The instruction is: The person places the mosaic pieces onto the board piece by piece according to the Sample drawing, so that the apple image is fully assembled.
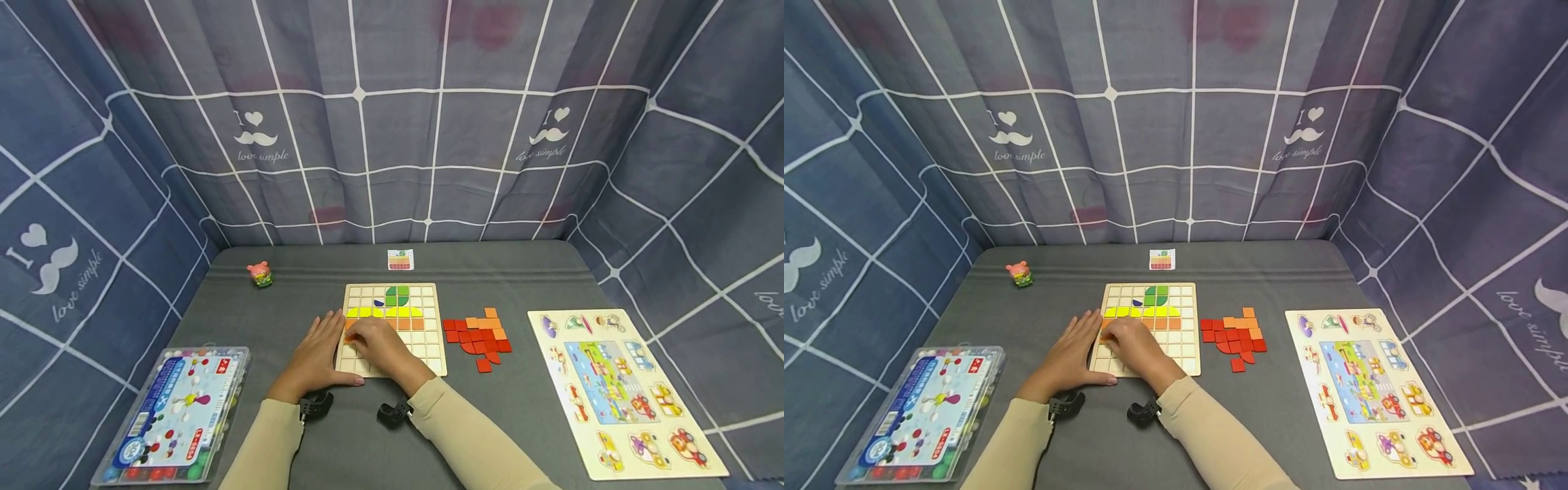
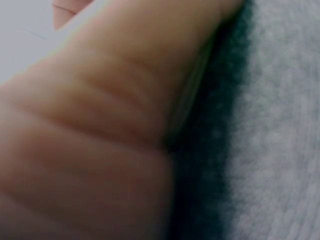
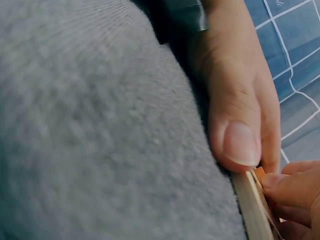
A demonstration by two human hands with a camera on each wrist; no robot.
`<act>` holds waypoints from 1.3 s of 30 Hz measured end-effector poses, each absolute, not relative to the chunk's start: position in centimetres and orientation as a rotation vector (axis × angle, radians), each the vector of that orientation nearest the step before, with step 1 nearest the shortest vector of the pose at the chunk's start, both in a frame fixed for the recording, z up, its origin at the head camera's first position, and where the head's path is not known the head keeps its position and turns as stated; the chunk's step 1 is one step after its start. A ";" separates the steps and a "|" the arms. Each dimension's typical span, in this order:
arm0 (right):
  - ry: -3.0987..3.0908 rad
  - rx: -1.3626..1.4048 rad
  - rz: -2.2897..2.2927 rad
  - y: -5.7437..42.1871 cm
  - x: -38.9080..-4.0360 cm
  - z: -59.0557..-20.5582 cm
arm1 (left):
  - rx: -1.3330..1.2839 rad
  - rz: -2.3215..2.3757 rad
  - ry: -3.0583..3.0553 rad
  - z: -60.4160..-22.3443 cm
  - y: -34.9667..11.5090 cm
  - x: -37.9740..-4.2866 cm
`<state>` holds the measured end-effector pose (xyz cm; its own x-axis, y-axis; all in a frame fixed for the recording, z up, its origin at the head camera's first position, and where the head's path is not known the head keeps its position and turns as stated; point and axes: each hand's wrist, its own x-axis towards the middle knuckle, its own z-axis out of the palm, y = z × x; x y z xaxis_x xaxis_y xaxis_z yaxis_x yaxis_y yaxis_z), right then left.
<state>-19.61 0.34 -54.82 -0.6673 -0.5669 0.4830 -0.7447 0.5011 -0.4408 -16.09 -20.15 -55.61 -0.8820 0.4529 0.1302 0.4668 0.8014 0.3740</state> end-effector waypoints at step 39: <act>-2.367 0.535 1.136 16.5 -20.7 -55.4 | -0.690 -0.611 -3.023 -55.3 -19.8 -16.3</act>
